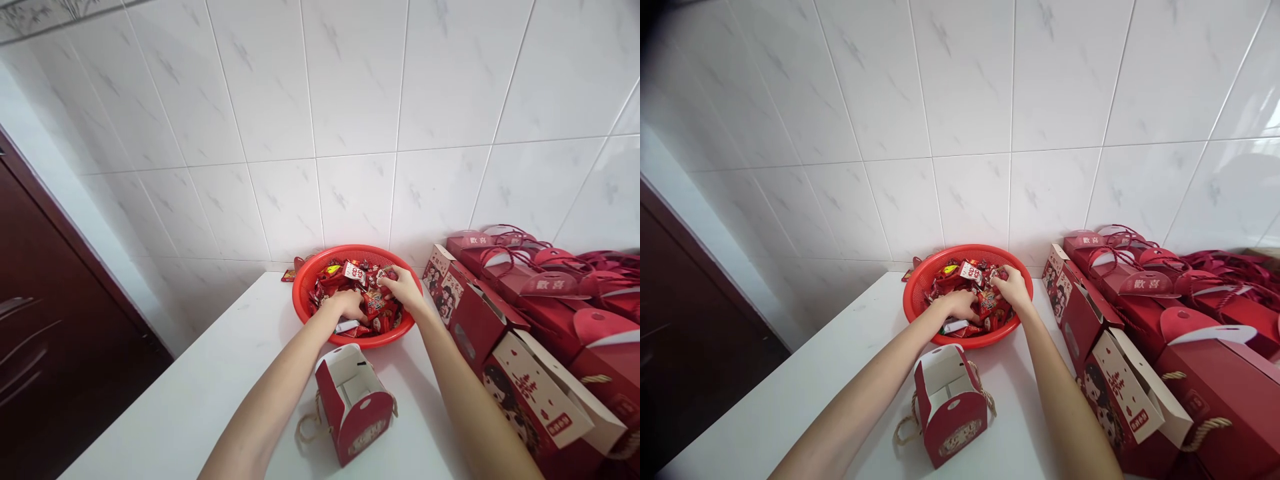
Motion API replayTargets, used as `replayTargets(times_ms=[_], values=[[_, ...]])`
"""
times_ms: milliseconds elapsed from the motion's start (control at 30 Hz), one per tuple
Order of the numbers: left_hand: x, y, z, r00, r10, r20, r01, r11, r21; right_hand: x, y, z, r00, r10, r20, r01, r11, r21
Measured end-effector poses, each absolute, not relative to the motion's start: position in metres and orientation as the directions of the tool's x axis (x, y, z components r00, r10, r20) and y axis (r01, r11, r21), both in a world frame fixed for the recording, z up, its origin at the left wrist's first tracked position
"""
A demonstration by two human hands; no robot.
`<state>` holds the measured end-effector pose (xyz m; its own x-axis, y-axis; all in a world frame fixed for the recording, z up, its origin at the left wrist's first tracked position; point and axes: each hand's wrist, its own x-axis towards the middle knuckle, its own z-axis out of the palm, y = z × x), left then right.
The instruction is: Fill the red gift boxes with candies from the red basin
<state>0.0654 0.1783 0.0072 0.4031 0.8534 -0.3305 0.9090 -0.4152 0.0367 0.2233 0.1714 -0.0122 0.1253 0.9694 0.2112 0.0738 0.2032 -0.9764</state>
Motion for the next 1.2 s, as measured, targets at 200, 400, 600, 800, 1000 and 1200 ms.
replayTargets(times_ms=[200,400,600,800,1000,1200], values=[[0.068,0.157,0.009,0.403,0.888,-0.220,0.911,-0.412,0.009,0.223,0.154,-0.014,0.108,0.924,0.366,0.299,0.321,-0.899],[0.058,0.152,0.004,0.469,0.880,-0.080,0.883,-0.467,0.035,0.220,0.128,-0.009,0.209,0.820,0.533,0.422,0.416,-0.806],[0.056,0.142,0.001,0.510,0.860,0.024,0.859,-0.511,0.039,0.215,0.112,-0.006,0.259,0.772,0.580,0.467,0.425,-0.775],[0.058,0.134,-0.001,0.538,0.842,0.045,0.839,-0.540,0.063,0.214,0.105,-0.010,0.274,0.759,0.591,0.490,0.418,-0.765],[0.059,0.132,-0.005,0.561,0.824,0.078,0.817,-0.566,0.107,0.211,0.100,-0.017,0.279,0.717,0.639,0.521,0.446,-0.728],[0.056,0.134,-0.007,0.585,0.805,0.103,0.797,-0.594,0.114,0.203,0.097,-0.019,0.224,0.694,0.684,0.552,0.488,-0.676]])
